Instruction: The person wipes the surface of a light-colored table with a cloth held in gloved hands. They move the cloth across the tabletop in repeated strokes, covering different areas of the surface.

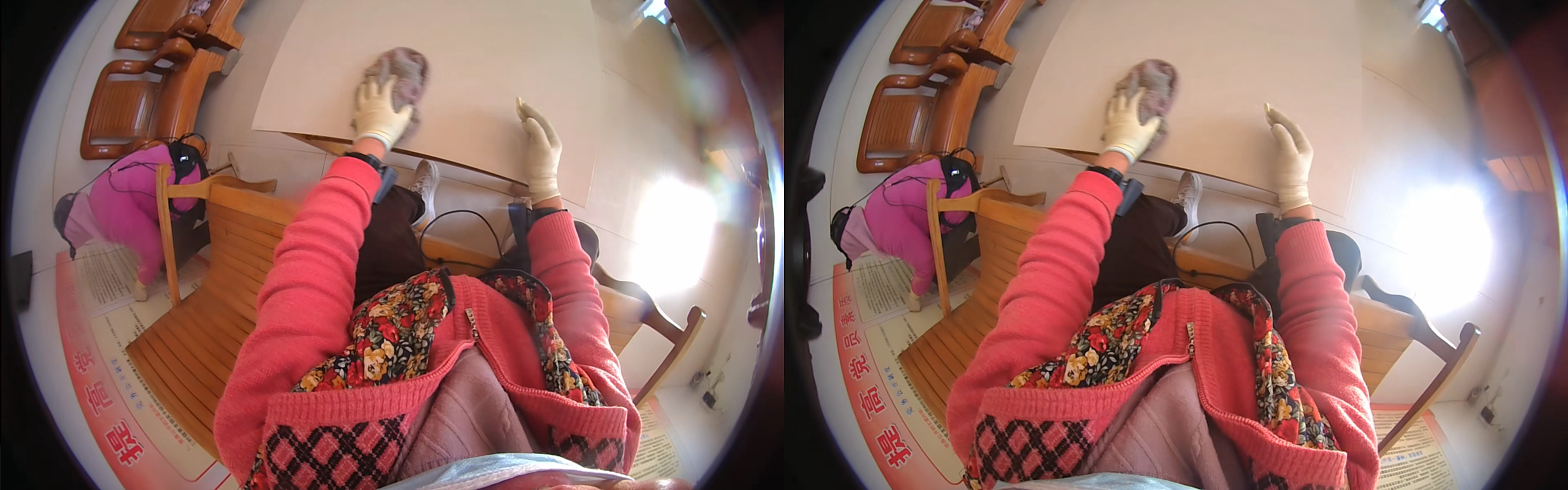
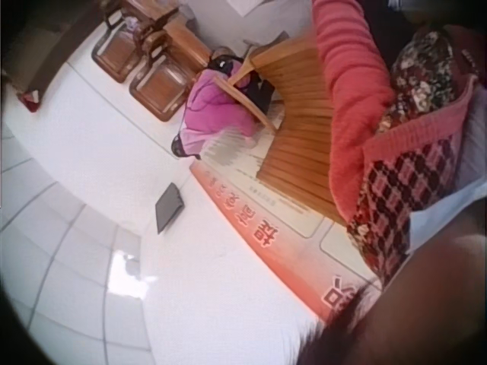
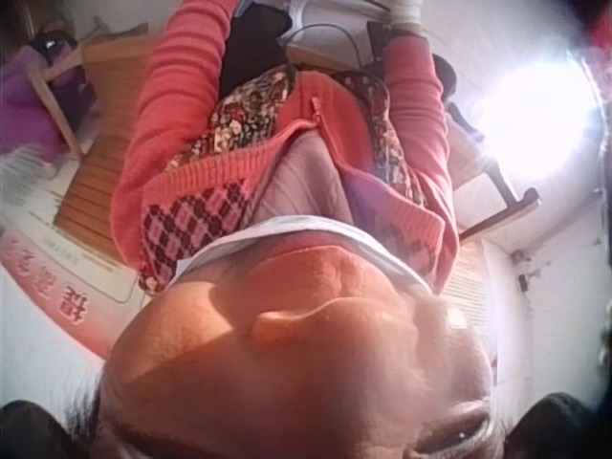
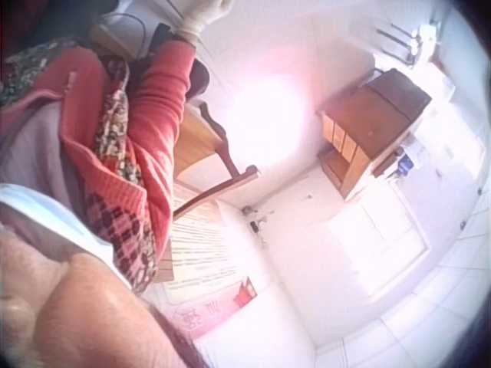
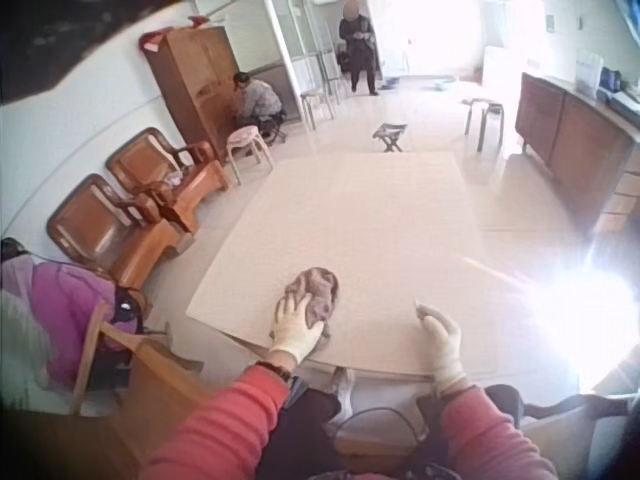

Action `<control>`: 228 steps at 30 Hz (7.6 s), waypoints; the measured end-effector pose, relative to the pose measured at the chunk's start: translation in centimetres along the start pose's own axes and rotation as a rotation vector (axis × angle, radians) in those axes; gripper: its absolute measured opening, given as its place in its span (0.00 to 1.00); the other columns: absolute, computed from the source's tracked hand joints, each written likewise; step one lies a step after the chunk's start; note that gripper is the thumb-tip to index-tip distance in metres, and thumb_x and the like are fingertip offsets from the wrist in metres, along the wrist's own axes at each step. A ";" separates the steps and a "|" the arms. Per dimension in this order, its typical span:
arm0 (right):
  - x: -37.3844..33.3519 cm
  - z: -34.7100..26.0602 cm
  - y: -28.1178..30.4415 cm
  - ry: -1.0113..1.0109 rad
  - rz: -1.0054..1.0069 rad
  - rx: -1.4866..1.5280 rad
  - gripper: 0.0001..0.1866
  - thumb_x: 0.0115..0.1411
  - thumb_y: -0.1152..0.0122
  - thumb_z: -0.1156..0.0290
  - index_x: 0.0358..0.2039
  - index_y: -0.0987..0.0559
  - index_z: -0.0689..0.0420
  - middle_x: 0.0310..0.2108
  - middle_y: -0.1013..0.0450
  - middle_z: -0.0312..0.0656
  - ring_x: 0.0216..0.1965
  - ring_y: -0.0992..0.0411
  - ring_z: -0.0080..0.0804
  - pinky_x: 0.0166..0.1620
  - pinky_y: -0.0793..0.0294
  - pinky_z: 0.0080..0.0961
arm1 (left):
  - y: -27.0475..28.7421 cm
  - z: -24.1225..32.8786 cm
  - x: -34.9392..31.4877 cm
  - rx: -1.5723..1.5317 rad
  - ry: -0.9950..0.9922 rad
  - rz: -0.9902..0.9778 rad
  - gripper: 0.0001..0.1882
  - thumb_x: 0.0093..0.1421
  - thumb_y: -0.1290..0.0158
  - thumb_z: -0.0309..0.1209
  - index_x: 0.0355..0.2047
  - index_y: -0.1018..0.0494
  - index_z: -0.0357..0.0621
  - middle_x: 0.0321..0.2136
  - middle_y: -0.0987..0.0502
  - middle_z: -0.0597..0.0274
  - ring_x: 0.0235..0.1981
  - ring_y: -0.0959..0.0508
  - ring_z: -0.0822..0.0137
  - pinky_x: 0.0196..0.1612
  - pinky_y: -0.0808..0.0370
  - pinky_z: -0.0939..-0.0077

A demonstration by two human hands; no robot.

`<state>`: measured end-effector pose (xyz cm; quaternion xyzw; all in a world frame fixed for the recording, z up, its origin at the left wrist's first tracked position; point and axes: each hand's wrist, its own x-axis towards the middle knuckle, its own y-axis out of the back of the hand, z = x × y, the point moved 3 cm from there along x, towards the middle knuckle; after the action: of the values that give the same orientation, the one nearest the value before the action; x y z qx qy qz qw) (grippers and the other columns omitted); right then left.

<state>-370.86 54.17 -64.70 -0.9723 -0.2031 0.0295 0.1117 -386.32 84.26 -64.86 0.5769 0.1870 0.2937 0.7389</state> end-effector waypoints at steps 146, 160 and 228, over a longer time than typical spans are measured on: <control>6.0 1.7 26.0 -0.383 0.644 0.608 0.28 0.77 0.58 0.64 0.69 0.34 0.72 0.65 0.30 0.60 0.63 0.27 0.46 0.65 0.27 0.34 | -9.6 31.5 34.4 -0.187 -0.490 -0.101 0.42 0.58 0.36 0.48 0.73 0.34 0.63 0.74 0.38 0.46 0.74 0.39 0.45 0.74 0.38 0.53; 5.3 0.7 26.3 -0.263 0.584 0.565 0.28 0.78 0.59 0.64 0.69 0.35 0.72 0.65 0.29 0.60 0.63 0.26 0.46 0.65 0.27 0.35 | -8.1 42.5 12.9 -0.288 -1.093 -0.391 0.36 0.52 0.33 0.35 0.64 0.24 0.63 0.68 0.31 0.48 0.71 0.35 0.40 0.73 0.36 0.51; -5.1 2.3 24.5 -0.318 0.658 0.182 0.29 0.75 0.55 0.59 0.70 0.32 0.62 0.66 0.27 0.50 0.65 0.28 0.41 0.67 0.33 0.34 | 0.7 -0.1 0.6 -0.165 -0.062 0.130 0.32 0.55 0.34 0.41 0.62 0.24 0.59 0.67 0.31 0.44 0.68 0.32 0.44 0.71 0.35 0.56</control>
<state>-366.23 30.79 -72.52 -0.9549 0.1088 0.2324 0.1495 -386.07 84.88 -64.19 0.5337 0.1013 0.3376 0.7687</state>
